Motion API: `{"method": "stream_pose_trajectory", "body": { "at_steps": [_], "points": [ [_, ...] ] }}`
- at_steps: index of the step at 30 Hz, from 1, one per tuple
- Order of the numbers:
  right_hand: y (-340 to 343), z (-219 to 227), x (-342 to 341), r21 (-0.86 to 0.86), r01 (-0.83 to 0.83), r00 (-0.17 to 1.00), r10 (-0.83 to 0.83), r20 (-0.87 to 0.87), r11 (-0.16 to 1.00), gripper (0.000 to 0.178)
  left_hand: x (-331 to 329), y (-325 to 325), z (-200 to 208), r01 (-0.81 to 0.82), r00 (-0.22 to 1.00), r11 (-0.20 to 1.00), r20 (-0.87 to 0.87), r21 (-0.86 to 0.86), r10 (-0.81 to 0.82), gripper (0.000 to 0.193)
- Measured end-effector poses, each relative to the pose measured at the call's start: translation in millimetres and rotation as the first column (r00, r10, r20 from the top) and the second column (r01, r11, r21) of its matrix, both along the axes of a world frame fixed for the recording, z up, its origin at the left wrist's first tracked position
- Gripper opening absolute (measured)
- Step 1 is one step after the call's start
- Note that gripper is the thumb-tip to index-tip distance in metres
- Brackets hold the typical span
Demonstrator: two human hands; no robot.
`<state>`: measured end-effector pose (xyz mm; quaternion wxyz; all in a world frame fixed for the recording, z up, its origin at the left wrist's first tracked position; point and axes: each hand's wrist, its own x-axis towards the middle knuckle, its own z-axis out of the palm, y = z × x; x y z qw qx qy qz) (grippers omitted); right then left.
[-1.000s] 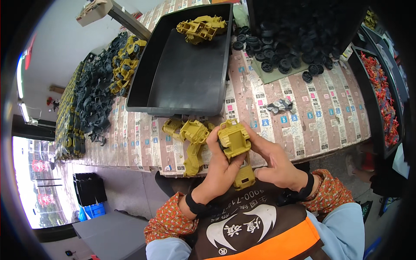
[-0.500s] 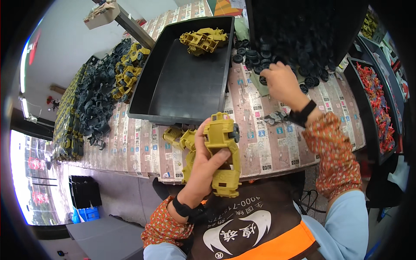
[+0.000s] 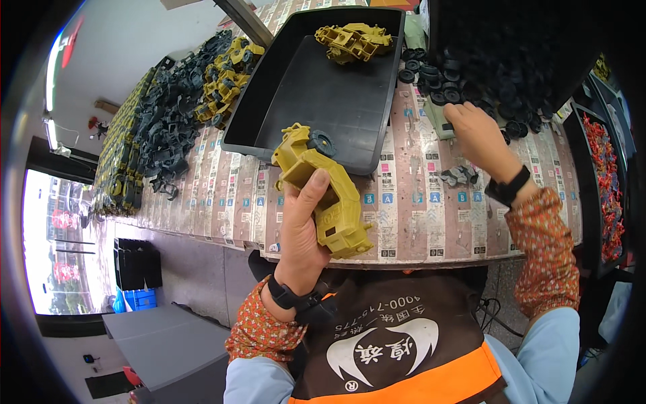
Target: The person assembles yellow toy excavators by hand, picking up a body and attaching four black wheels to it. The completed units are placed into a black tray on the table.
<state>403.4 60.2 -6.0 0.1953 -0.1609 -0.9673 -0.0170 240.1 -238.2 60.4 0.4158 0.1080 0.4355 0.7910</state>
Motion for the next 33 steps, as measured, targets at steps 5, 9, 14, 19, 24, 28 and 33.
{"method": "stream_pose_trajectory", "body": {
  "at_steps": [5,9,14,19,24,28,33],
  "points": [
    [-98.5,36.9,3.2,-0.85,-0.277,0.942,-0.046,-0.331,0.449,0.03,3.9,3.4,-5.5,-0.066,0.995,0.998,-0.072,-0.001,0.066,0.04],
    [-160.0,49.0,3.0,-0.922,-0.273,0.947,-0.091,-0.307,0.273,0.026,9.4,7.8,-6.4,-0.078,0.984,0.997,-0.161,0.024,0.081,0.046],
    [-192.5,36.4,-1.7,-0.92,-0.377,0.894,-0.219,-0.391,0.103,0.022,12.6,5.8,-12.0,-0.172,0.943,0.983,-0.278,0.06,0.182,0.048],
    [-202.4,33.6,-2.0,-0.919,-0.391,0.892,-0.263,-0.368,-0.042,0.022,16.9,1.4,-10.1,-0.187,0.931,0.976,-0.297,0.11,0.212,0.063],
    [-205.8,32.0,-2.5,-0.894,-0.417,0.878,-0.328,-0.348,-0.167,0.021,20.0,1.0,-19.6,-0.246,0.898,0.966,-0.356,0.082,0.259,0.083],
    [-204.3,32.8,-1.2,-0.899,-0.402,0.888,-0.312,-0.336,-0.174,0.023,22.3,3.2,-21.9,-0.243,0.899,0.962,-0.345,0.122,0.271,0.095],
    [-205.2,35.4,5.2,-0.913,-0.374,0.911,-0.122,-0.395,0.163,0.037,17.3,0.9,-27.5,-0.286,0.835,0.95,-0.455,0.121,0.309,0.094]
  ]
}}
